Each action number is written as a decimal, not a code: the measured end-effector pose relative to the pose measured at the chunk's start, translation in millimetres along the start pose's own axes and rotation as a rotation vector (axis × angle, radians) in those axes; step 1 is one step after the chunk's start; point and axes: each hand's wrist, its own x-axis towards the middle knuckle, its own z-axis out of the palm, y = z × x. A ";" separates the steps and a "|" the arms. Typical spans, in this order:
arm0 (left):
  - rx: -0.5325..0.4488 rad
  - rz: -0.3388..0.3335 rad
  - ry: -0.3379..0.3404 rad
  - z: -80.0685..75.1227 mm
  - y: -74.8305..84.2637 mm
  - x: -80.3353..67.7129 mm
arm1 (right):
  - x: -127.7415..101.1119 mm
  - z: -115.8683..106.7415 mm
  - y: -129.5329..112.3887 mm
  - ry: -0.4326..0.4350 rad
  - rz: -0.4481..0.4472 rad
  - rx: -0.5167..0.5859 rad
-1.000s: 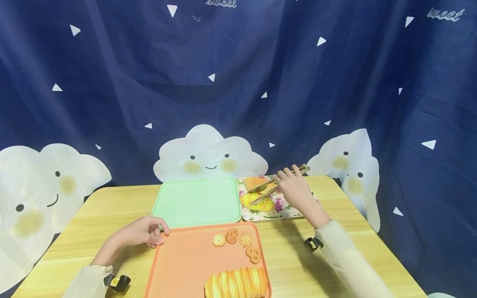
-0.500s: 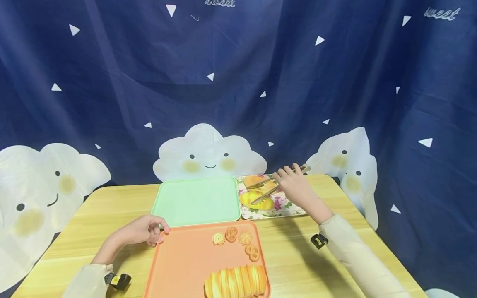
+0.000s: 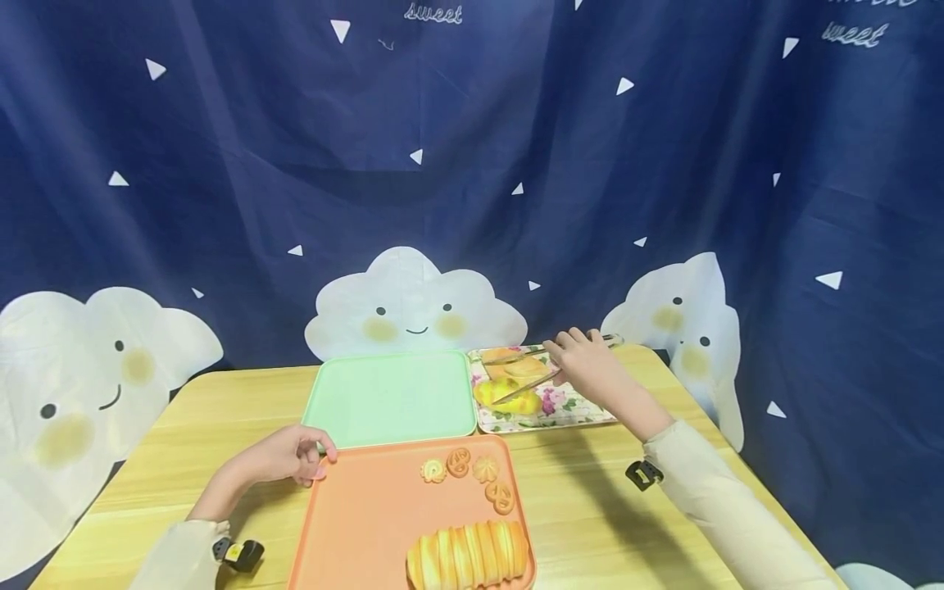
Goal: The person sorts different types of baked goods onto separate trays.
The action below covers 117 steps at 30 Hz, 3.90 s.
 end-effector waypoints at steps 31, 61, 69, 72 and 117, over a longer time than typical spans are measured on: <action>-0.004 0.002 0.010 -0.5 -0.2 -2.0 | -11.4 -26.6 -61.7 -0.246 -0.169 0.949; -0.012 0.000 0.004 0.3 -1.5 0.0 | -24.4 -14.4 -77.4 -0.586 -0.315 1.170; -0.029 -0.001 0.005 1.4 0.6 0.8 | -22.0 -13.3 -77.3 -0.567 -0.350 1.195; -0.026 -0.004 0.003 1.8 0.9 0.8 | -21.4 -12.4 -78.0 -0.549 -0.346 1.179; -0.011 -0.001 0.004 2.1 2.3 -1.7 | -25.7 -57.5 2.2 0.099 0.019 0.316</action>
